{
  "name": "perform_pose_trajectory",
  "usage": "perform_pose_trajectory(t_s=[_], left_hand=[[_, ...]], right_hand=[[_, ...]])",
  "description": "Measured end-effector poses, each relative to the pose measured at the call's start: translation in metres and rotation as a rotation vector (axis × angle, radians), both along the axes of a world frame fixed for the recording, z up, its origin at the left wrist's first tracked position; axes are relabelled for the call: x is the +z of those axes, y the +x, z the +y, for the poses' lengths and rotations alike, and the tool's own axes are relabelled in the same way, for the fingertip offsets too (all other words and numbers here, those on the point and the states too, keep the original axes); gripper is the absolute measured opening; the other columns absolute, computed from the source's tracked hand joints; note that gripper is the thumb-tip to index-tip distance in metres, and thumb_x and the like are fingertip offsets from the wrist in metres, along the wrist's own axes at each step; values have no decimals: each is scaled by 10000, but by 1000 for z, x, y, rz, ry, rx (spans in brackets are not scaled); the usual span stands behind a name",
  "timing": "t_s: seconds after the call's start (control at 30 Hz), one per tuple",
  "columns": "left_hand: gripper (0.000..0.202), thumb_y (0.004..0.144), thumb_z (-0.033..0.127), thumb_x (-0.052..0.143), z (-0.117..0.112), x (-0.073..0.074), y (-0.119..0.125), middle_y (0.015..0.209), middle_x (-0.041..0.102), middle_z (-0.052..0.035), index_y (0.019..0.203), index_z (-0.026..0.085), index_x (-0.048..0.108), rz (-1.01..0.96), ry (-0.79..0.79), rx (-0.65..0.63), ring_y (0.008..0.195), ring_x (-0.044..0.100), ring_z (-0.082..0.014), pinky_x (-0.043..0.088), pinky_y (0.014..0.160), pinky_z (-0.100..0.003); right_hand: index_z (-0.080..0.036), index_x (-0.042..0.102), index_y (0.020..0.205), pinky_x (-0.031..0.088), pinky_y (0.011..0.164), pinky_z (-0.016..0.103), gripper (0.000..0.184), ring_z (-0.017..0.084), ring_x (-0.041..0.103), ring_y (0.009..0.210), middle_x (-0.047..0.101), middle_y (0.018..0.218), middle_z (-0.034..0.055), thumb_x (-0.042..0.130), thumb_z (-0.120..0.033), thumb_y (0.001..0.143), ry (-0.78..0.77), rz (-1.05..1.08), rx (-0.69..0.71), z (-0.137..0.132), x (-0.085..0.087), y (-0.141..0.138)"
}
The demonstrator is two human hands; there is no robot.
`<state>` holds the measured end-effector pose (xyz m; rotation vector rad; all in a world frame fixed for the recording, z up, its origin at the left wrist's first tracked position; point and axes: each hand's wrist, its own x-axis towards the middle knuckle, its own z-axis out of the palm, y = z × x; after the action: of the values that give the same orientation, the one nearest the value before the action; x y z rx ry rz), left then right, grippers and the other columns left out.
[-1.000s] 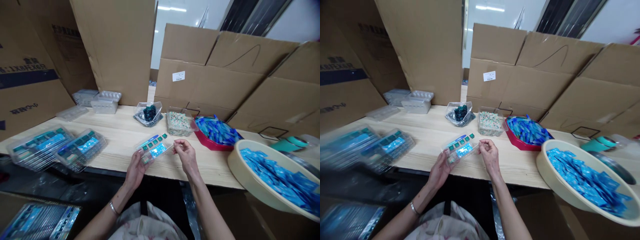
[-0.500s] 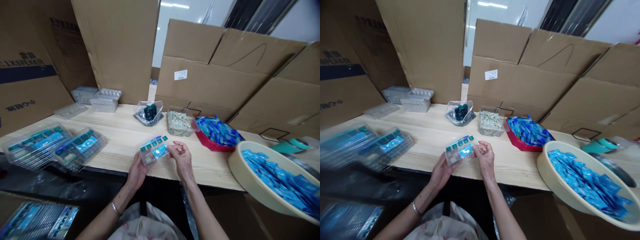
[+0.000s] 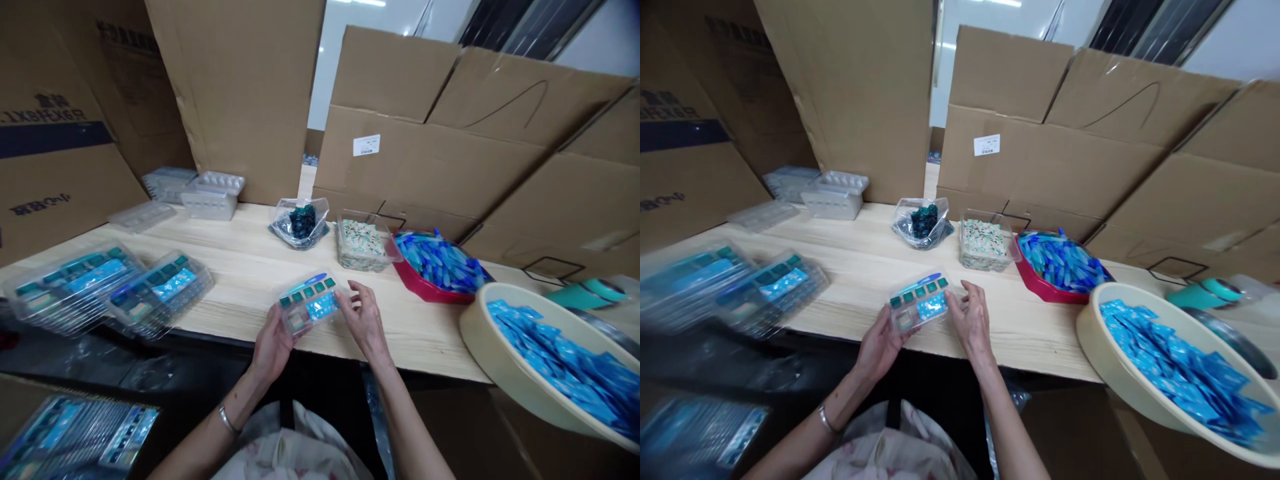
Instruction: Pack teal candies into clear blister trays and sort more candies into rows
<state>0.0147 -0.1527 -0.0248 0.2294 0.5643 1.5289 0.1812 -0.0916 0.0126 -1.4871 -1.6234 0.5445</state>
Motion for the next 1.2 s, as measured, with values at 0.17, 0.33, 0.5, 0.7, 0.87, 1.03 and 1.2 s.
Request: perform_pose_trajectory(t_s=[0.17, 0.33, 0.5, 0.7, 0.87, 1.03, 1.2], left_hand=[[445, 840, 484, 451, -13, 14, -16, 1138, 612, -122, 1138, 165, 543, 155, 38, -15, 970, 611, -242, 513, 779, -376], [419, 797, 482, 514, -48, 30, -70, 766, 672, -63, 1074, 169, 543, 678, -81, 88, 600, 629, -194, 482, 516, -290], [363, 782, 527, 494, -85, 60, -147, 419, 525, 20, 839, 189, 616, 1230, -321, 293, 377, 497, -156, 386, 485, -269], [584, 819, 630, 253, -87, 91, -223, 540, 602, -60, 638, 200, 604, 1777, -644, 467, 707, 618, -273, 406, 699, -319], [712, 811, 655, 132, -70, 82, -251, 889, 672, -172, 768, 164, 646, 1889, -823, 388, 963, 588, -358, 396, 816, -396], [745, 771, 705, 170, -62, 65, -250, 970, 657, -226, 794, 142, 656, 1840, -893, 351, 1018, 565, -388, 383, 859, -445], [737, 679, 782, 271, -64, 54, -245, 970, 643, -267, 757, 139, 623, 1749, -976, 446, 1009, 554, -433, 367, 860, -509]], right_hand=[[-132, 520, 1156, 425, 448, 259, 554, 120, 507, 536, 616, 887, 82, 563, -501, 745, -227, 241, 218, 7, -6, -12], [-169, 534, 1134, 395, 388, 225, 484, 100, 498, 470, 621, 802, 42, 556, -480, 763, -314, 226, 523, 4, 13, -61], [-170, 544, 1135, 387, 352, 222, 473, 114, 501, 412, 590, 621, -2, 513, -482, 781, -259, 193, 789, 10, 38, -144], [-176, 594, 1024, 447, 544, 242, 327, 154, 593, 618, 650, 775, 51, 445, -409, 849, -11, -21, 950, 35, 54, -249], [-161, 596, 966, 410, 775, 287, 321, 214, 597, 908, 651, 942, 127, 360, -371, 907, 136, -436, 928, 44, 49, -286], [-156, 622, 947, 402, 808, 341, 380, 258, 582, 968, 609, 1065, 162, 370, -434, 888, 150, -594, 889, 56, 39, -294], [-146, 599, 1053, 403, 820, 324, 448, 237, 581, 954, 646, 1013, 134, 527, -496, 783, -135, -232, 984, 79, 25, -300]])
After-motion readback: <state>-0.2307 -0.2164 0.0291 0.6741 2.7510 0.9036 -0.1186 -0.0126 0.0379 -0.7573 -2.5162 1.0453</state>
